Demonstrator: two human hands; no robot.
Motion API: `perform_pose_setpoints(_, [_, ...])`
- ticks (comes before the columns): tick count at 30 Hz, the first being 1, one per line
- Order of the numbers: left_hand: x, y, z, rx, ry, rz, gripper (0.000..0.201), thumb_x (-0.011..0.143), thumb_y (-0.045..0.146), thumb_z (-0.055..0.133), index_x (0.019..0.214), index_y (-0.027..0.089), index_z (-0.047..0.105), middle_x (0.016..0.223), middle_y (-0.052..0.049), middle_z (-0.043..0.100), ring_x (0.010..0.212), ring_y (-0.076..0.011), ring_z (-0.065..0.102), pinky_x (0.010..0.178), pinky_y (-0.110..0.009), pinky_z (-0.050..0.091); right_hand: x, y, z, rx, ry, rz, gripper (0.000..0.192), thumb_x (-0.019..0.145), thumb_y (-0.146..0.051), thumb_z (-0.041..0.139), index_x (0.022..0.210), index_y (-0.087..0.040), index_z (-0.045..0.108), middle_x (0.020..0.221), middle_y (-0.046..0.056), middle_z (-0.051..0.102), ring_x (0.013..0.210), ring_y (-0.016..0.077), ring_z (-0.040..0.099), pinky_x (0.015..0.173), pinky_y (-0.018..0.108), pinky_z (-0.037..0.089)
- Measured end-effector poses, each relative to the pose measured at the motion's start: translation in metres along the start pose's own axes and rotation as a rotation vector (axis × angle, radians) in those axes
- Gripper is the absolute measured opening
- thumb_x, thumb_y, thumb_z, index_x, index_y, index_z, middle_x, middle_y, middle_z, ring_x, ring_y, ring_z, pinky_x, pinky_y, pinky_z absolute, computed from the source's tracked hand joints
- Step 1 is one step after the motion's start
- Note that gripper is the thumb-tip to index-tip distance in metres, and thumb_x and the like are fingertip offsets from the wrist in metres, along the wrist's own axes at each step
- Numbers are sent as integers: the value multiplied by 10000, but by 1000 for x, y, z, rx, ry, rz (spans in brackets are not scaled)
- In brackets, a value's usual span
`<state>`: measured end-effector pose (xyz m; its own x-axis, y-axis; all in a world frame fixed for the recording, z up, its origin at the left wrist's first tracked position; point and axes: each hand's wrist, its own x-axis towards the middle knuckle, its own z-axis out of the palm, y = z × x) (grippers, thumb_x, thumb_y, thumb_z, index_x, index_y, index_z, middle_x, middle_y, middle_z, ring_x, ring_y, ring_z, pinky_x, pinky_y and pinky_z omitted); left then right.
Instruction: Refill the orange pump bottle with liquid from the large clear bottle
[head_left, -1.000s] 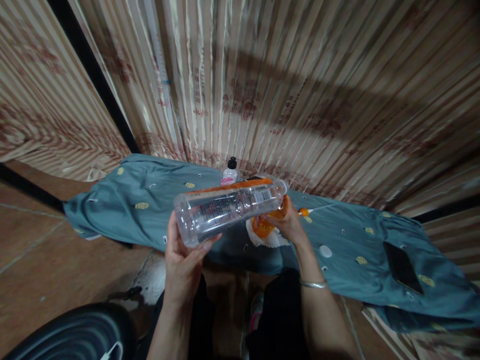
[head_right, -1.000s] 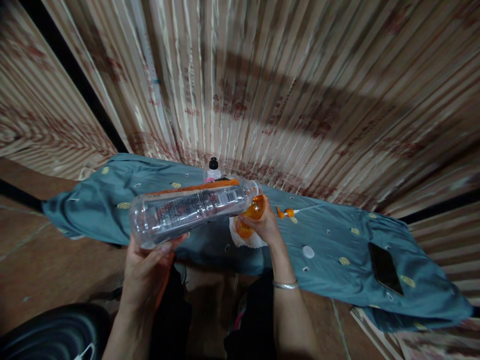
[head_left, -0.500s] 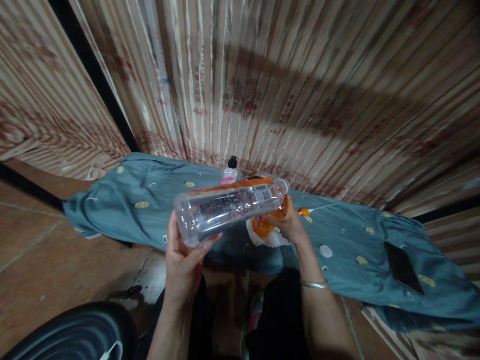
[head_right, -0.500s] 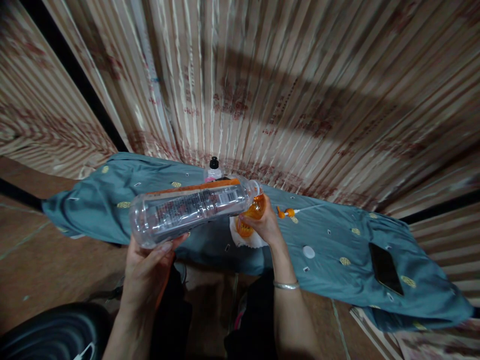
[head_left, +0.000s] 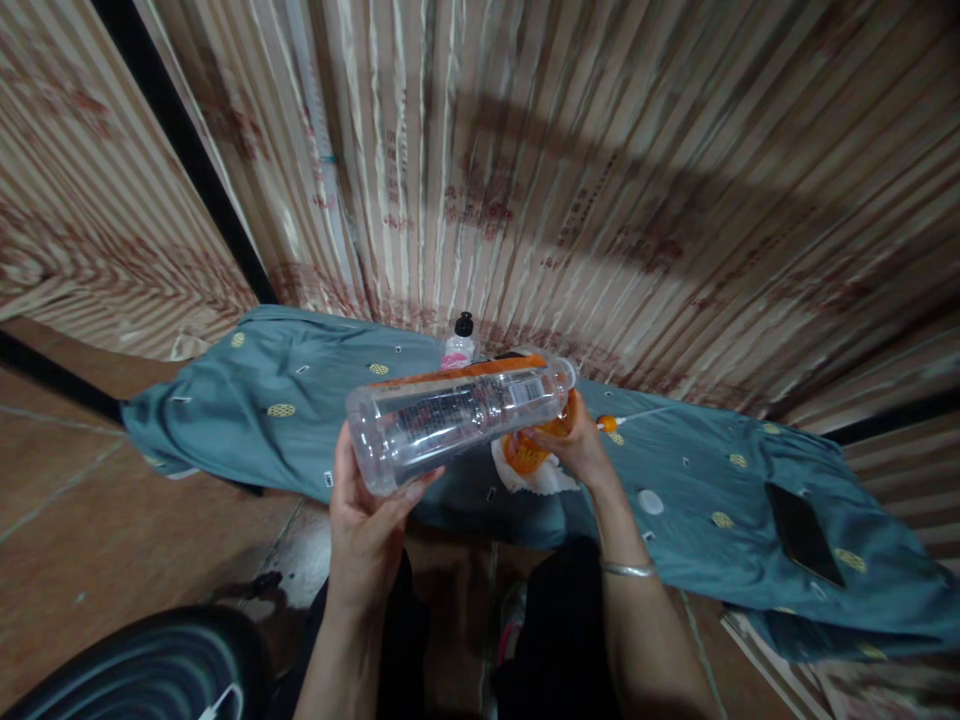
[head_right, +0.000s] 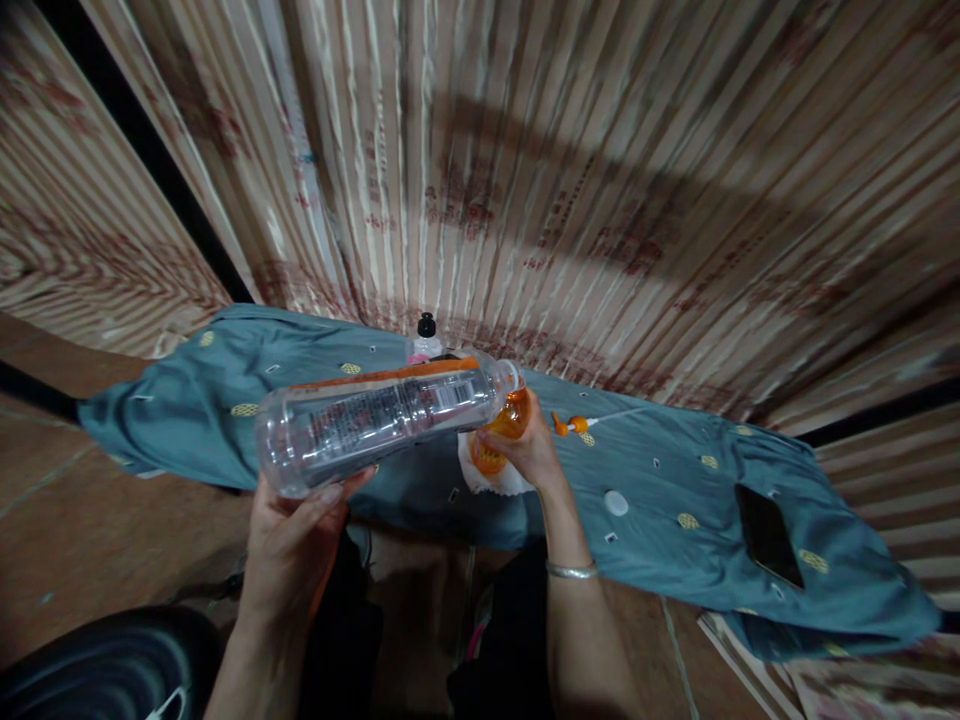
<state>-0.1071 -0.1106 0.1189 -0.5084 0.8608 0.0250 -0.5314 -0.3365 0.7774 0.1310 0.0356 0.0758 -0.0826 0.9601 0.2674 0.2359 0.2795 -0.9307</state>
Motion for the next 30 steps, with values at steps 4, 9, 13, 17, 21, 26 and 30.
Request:
perform_pose_setpoints(4, [-1,1,0,3,-2,7,770,601,200,982,1304,380,723,1431,-49,656,1153,-232,691,841,-311,675,0,0,0,5,4,-8,864,571,-477,979,1304,-262,576,1300,96,729,1219,331,687,1117,536,528])
perform_pose_setpoints(9, [-2,2,0,8,12,0,796,590,218,991,1318,391,719,1423,-47,659,1131,-222,692,838,-316,677,0,1,-1,-15,1,-11,850,586,-478,974,1299,-253,571,1295,107,730,1212,337,690,1112,544,531])
perform_pose_setpoints(13, [-1,0,0,-1,11,-9,813,593,202,986,1334,389,711,1431,-42,657,1140,-218,687,859,-308,670,0,1,-1,-36,11,-28,829,589,-466,970,1287,-254,575,1290,105,732,1214,336,690,1108,534,539])
perform_pose_setpoints(17, [0,-1,-2,-5,10,-21,807,594,196,986,1332,378,713,1430,-46,658,1137,-219,691,865,-312,671,0,0,-1,-38,12,-30,825,588,-458,968,1284,-257,573,1266,99,739,1193,331,697,1098,530,547])
perform_pose_setpoints(21, [1,-4,-5,-3,17,-15,821,575,206,998,1327,370,713,1402,-51,672,1139,-236,697,852,-330,680,1,1,-2,-56,10,-41,819,591,-453,968,1289,-269,582,1271,90,730,1214,334,684,1122,552,522])
perform_pose_setpoints(26, [2,-6,-6,8,2,-3,834,585,230,997,1349,374,694,1410,-54,670,1203,-278,678,875,-398,686,2,3,-3,-51,8,-25,837,573,-446,972,1292,-270,582,1291,98,713,1221,345,679,1133,581,504])
perform_pose_setpoints(30, [2,-5,-5,21,-19,2,829,611,235,989,1367,385,681,1420,-53,667,1215,-281,678,890,-406,681,1,1,-3,-59,7,-22,885,575,-439,968,1352,-288,572,1314,92,704,1251,345,664,1160,588,479])
